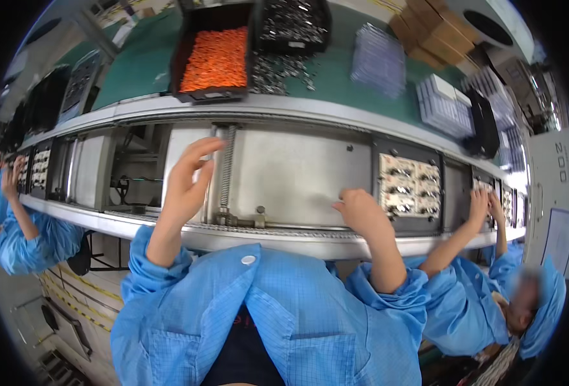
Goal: The person receives circuit board panels on a conveyor belt, takes components from bins and inserts them onto the circuit boards by hand, and pushes the panels along the conveyor.
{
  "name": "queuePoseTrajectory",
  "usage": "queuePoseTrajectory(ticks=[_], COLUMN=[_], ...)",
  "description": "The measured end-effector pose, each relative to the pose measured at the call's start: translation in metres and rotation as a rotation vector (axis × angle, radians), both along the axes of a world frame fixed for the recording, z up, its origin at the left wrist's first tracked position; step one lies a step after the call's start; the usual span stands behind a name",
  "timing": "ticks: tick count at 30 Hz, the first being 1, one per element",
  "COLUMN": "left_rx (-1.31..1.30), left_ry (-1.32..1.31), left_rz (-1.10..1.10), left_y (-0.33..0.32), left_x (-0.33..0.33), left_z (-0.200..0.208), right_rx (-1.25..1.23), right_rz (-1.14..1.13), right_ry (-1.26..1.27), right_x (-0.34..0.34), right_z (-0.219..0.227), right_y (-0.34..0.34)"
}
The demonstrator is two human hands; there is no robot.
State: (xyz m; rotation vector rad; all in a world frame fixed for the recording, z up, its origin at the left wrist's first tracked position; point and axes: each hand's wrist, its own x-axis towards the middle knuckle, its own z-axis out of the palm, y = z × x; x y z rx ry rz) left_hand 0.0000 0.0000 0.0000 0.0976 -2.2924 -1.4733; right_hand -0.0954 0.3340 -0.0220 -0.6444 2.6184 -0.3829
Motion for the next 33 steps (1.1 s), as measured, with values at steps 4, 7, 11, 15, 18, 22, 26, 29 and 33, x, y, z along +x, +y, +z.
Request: queuePoseTrajectory(ticks=[4, 7, 11, 15, 18, 22, 26, 29, 33], left_rx=[-0.305, -0.39, -0.561, -0.401, -0.416, -0.381, -0.33, -0.411, -0.436], left_ry=[0.071, 0.002, -0.26, -0.472, -0.572, -0.754, -0.863, -0.98, -0.968], left_rz=[0.562, 0.916, 1.287, 1.354, 1.431, 1.519, 1.515, 1.52, 1.547], left_y=[-0.079, -0.151, -0.269, -0.36, -0.408, -0.439, -0.466, -0.507, -0.549], left_x=[0.025, 0.081, 0.139, 0.169, 0.166, 0.154, 0.147, 0.176, 0.206], left_z=[-0.034, -0.039, -0.059, -0.06, -0.051, -0.026, -0.015, -0.034, -0.054], right_rx=[-0.361, -0.411, -0.464, -0.272, -0.242, -0.15, -0.165, -0.348, -0.706], right_rz=[0.043, 0.026, 0.138, 0.287, 0.265, 0.184, 0.092, 0.039, -0.18], right_ry=[0.294, 0.377, 0.42, 0.631, 0.733, 0.804, 0.703, 0.604, 0.587], right_x=[-0.063, -0.07, -0.115, -0.144, -0.135, -0.118, -0.098, -0.11, -0.151], right_z=[0.0, -0.009, -0.043, -0.079, -0.077, -0.071, -0.057, -0.044, -0.049], right_y=[-0.044, -0.067, -0.101, -0.108, -0.111, -0.113, -0.119, -0.133, -0.111])
